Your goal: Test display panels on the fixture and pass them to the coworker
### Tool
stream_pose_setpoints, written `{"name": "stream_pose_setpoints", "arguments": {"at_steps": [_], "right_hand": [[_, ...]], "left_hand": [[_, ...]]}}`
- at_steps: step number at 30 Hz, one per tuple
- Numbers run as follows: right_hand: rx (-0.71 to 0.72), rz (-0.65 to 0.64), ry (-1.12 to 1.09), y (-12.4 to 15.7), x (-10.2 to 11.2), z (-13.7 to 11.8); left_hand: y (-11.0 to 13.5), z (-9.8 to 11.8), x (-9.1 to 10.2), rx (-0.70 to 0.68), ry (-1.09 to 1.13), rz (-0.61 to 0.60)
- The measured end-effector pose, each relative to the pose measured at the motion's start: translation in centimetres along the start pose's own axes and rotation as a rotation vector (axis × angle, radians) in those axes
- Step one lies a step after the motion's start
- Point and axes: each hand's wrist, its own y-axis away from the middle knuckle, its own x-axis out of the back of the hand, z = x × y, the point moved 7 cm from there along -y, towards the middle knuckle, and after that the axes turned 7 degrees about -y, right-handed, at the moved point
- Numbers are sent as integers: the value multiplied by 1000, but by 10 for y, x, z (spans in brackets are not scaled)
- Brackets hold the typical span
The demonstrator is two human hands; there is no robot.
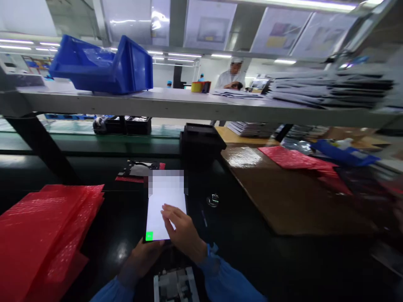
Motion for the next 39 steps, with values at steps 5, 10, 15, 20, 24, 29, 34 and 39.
{"name": "stream_pose_setpoints", "arguments": {"at_steps": [5, 10, 15, 20, 24, 29, 34, 39], "right_hand": [[-41, 130, -39, 66, 33, -30], [-258, 62, 60, 146, 36, -32], [-324, -75, 111, 187, 24, -40], [-245, -181, 136, 190, 8, -51], [-184, -215, 154, 192, 2, -55], [-201, -256, 154, 195, -1, -52], [-148, -259, 238, 187, -2, -60], [-165, -206, 134, 177, 3, -57]], "left_hand": [[-4, -4, 2, 33, 44, 52], [-8, -11, 15, 91, 113, 65], [-10, -16, 16, 128, 167, 48], [-8, -16, 16, 117, 158, 58], [-7, -16, 17, 126, 169, 70], [-6, -19, 20, 134, 180, 95], [-6, -18, 17, 114, 187, 85], [-2, -10, 14, 94, 202, 112]]}}
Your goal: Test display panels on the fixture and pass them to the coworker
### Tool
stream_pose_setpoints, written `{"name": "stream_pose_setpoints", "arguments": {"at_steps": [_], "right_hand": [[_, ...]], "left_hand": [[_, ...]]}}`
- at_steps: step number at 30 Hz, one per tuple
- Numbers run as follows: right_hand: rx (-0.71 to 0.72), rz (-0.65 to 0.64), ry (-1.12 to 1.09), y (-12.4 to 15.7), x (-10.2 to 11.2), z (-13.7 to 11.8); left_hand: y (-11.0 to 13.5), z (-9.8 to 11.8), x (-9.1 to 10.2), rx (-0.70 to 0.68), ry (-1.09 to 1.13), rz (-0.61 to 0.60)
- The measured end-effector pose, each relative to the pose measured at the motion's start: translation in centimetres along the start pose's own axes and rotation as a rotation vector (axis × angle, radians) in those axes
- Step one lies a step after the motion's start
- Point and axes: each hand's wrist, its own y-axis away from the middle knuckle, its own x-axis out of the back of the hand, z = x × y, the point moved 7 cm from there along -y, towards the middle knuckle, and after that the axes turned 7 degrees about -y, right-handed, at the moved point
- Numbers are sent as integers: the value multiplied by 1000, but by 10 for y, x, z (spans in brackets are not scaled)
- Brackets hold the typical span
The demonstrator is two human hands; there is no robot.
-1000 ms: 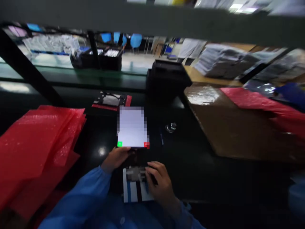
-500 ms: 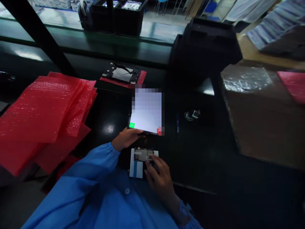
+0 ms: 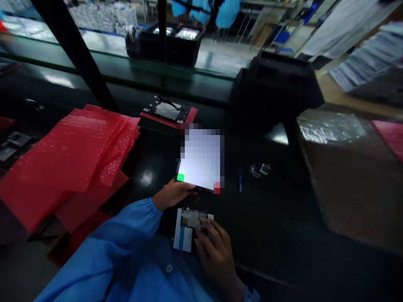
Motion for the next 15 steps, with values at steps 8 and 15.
{"name": "stream_pose_setpoints", "arguments": {"at_steps": [8, 15], "right_hand": [[-785, 309, -502, -77, 20, 110], [-794, 419, -595, -111, 49, 138]], "left_hand": [[13, 2, -10, -8, -82, -89], [19, 27, -11, 43, -173, -231]]}}
